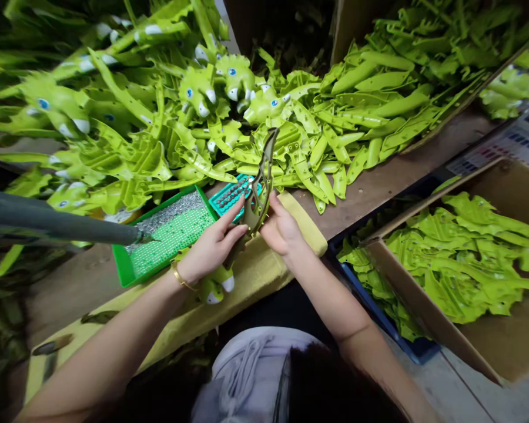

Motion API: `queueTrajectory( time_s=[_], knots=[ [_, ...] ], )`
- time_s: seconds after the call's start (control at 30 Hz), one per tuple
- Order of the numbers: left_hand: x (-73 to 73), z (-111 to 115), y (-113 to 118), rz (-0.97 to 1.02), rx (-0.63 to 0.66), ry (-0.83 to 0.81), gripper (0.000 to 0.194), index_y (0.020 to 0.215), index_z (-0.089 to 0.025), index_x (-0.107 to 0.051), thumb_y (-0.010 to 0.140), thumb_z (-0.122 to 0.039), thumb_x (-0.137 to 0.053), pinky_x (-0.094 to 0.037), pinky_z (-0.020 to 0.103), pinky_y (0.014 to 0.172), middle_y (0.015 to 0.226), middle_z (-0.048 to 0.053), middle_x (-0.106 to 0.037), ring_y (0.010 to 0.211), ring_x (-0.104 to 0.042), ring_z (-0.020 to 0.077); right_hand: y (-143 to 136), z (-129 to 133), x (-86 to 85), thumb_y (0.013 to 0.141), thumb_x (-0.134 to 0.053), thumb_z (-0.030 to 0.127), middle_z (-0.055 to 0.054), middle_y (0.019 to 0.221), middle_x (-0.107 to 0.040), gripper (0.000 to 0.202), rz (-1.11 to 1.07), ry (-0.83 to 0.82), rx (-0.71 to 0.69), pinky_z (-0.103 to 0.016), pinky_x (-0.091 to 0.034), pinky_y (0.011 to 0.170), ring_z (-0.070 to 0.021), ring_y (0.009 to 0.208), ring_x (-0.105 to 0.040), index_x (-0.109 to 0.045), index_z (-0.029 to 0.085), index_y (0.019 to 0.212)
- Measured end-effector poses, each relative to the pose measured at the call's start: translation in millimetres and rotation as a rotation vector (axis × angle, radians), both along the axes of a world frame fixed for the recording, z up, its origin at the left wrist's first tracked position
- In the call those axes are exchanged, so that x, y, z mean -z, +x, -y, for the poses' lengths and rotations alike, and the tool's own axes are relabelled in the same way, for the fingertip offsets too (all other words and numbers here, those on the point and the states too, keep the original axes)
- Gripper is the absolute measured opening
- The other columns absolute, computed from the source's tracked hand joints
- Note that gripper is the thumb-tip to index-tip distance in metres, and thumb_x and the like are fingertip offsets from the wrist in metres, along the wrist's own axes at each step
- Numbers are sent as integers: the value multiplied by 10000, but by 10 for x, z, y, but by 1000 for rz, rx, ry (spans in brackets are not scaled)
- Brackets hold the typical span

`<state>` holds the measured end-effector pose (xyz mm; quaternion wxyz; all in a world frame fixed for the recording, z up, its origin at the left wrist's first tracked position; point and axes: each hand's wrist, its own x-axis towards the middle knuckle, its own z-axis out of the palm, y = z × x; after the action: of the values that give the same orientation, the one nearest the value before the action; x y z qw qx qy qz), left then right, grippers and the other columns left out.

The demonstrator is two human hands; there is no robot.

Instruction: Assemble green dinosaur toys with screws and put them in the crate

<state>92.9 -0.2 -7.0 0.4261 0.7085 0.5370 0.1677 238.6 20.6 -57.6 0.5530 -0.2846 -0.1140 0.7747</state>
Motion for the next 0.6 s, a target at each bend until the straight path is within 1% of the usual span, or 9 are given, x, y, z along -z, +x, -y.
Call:
queueTrajectory(
  time_s=[0.07, 0.13, 0.17, 0.23, 0.3, 0.37, 0.43, 0.5, 0.6],
  knots=[
    [44, -9, -36, 6, 24, 41, 636, 1523, -180, -296, 935, -375, -436, -490, 372, 1006, 1232, 79, -676, 1060, -653, 222, 0, 12, -20, 913, -475, 486, -11, 1048, -735, 300, -8, -21, -24, -387, -579, 905, -192, 1057, -661, -606, 256, 1055],
    [77, -12, -71, -3, 36, 53, 631, 1522, -169, -299, 937, -365, -432, -480, 362, 1026, 1318, 77, -631, 1123, -629, 221, -14, 59, -26, 914, -458, 513, -17, 1088, -723, 338, 51, 4, -17, -391, -567, 918, -192, 1060, -655, -590, 257, 1090],
    [84, -10, -86, -13, 37, 59, 628, 1521, -166, -300, 938, -359, -430, -480, 356, 1025, 1343, 78, -616, 1130, -627, 219, -23, 97, -19, 906, -469, 528, -16, 1114, -712, 357, 133, 40, -2, -383, -563, 919, -188, 1061, -651, -577, 263, 1119],
    [80, -3, -107, -52, 27, 91, 622, 1521, -172, -301, 940, -351, -432, -489, 347, 1007, 1350, 80, -611, 1108, -639, 214, -41, 189, 15, 870, -542, 535, -13, 1112, -700, 372, 414, 145, -1, -348, -556, 896, -176, 1028, -649, -565, 268, 1128],
    [62, 11, -109, -119, 20, 126, 617, 1524, -192, -295, 944, -347, -435, -520, 341, 942, 1275, 76, -661, 1006, -676, 205, -57, 273, 67, 836, -608, 511, -11, 959, -704, 333, 731, 229, -48, -317, -556, 806, -164, 883, -660, -568, 248, 1036],
    [47, 34, -92, -178, 27, 163, 615, 1529, -206, -280, 948, -338, -432, -541, 325, 866, 1188, 72, -703, 869, -697, 185, -74, 327, 116, 844, -603, 485, 5, 800, -673, 286, 904, 278, -59, -304, -541, 712, -151, 731, -639, -540, 233, 963],
    [49, 66, -65, -201, 39, 204, 622, 1535, -200, -257, 949, -324, -425, -545, 305, 824, 1163, 81, -711, 782, -692, 165, -96, 352, 149, 875, -558, 465, 16, 772, -661, 278, 904, 317, 2, -305, -536, 693, -146, 683, -629, -512, 241, 1033],
    [67, 100, -44, -211, 40, 246, 633, 1538, -175, -240, 948, -318, -421, -543, 293, 796, 1134, 99, -716, 752, -688, 163, -119, 368, 164, 887, -546, 455, 12, 814, -677, 348, 876, 345, 68, -312, -548, 733, -147, 705, -642, -479, 258, 1165],
    [102, 134, -42, -245, 43, 265, 656, 1540, -129, -214, 948, -325, -419, -535, 287, 720, 984, 102, -737, 707, -681, 181, -146, 404, 173, 888, -547, 475, 6, 801, -681, 406, 893, 328, 114, -327, -564, 765, -154, 698, -647, -465, 266, 1227]
  ],
)
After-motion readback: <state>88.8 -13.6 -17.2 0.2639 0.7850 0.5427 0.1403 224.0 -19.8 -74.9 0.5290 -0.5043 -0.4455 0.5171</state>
